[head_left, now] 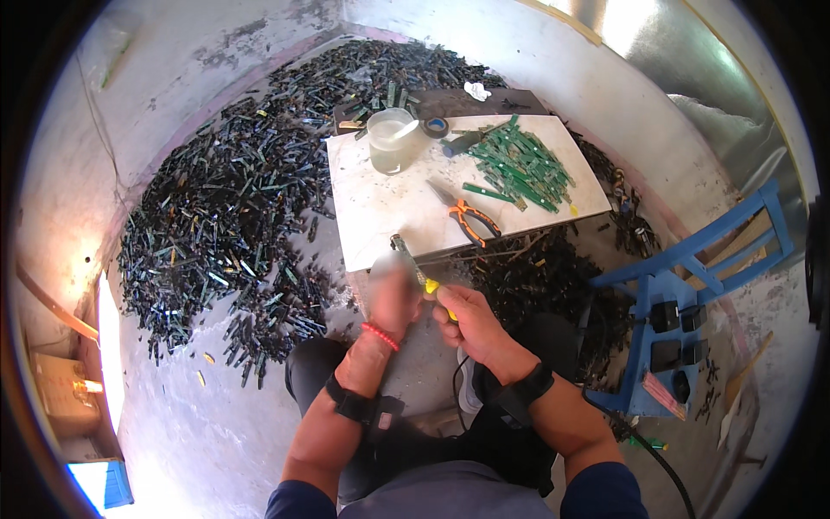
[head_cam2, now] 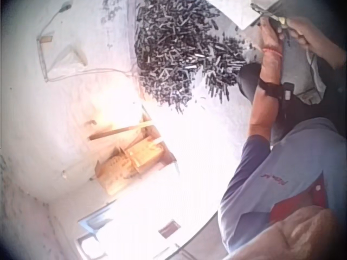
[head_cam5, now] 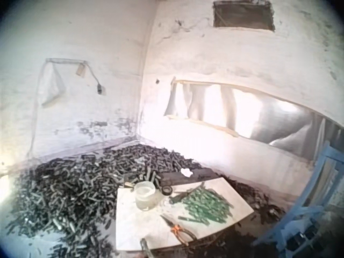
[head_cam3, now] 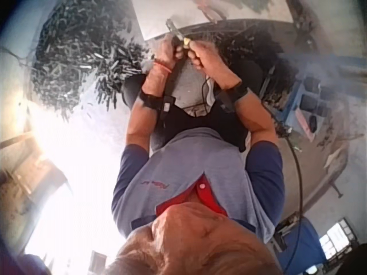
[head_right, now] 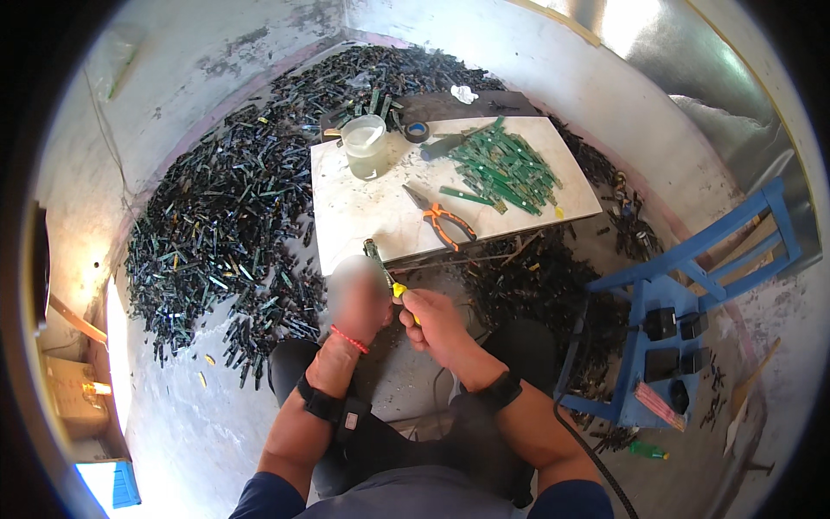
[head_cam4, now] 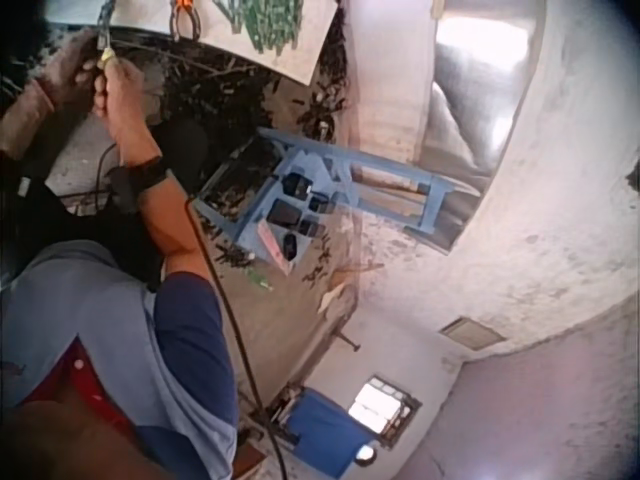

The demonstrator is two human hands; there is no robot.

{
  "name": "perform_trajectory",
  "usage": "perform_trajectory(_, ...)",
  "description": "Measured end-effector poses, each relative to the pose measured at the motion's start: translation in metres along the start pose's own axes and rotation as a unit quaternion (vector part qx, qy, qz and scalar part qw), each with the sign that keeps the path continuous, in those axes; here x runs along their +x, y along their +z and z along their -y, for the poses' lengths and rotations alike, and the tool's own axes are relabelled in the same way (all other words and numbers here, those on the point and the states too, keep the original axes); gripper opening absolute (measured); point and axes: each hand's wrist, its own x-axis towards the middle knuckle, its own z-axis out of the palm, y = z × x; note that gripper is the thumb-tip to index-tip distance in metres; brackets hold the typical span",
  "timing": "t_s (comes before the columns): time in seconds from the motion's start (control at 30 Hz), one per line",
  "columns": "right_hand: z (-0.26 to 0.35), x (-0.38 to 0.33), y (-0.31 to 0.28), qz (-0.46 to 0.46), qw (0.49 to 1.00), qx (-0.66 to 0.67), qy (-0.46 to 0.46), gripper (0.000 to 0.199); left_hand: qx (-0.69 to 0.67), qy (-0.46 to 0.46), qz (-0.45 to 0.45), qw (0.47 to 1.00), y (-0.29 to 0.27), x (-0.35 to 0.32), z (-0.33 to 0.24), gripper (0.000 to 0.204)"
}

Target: The person sits on the floor and uses a screwdriver to remove screws from green circuit boards. They then use pliers to strip components from the boards and place the processed pieces onto a table. The person handles the boards one at a time, repeating the process of screw removal and component stripping.

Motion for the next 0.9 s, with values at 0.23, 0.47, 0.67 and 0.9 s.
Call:
perform_trajectory(0.23, -0.009, 0.000, 0.012, -0.019, 0.999, 0.009, -0.043, 0.022, 0.398, 0.182, -0.021, 0.899, 0.008, -0.008, -0.011, 0.006)
perform_trajectory(0.47, -0.002, -0.001, 0.015, -0.013, 0.998, 0.058, -0.001, 0.018, 0.136, 0.055, -0.016, 0.989, 0.004, -0.006, -0.005, 0.019)
perform_trajectory(0.67, 0.000, 0.001, 0.005, 0.033, 0.991, 0.122, 0.031, 0.016, 0.093, 0.020, -0.057, 0.994, 0.009, -0.008, -0.009, 0.007)
perform_trajectory(0.9, -0.007, -0.003, 0.017, -0.021, 0.996, 0.083, -0.035, 0.017, 0.114, 0.001, -0.059, 0.992, 0.008, -0.008, -0.004, 0.010)
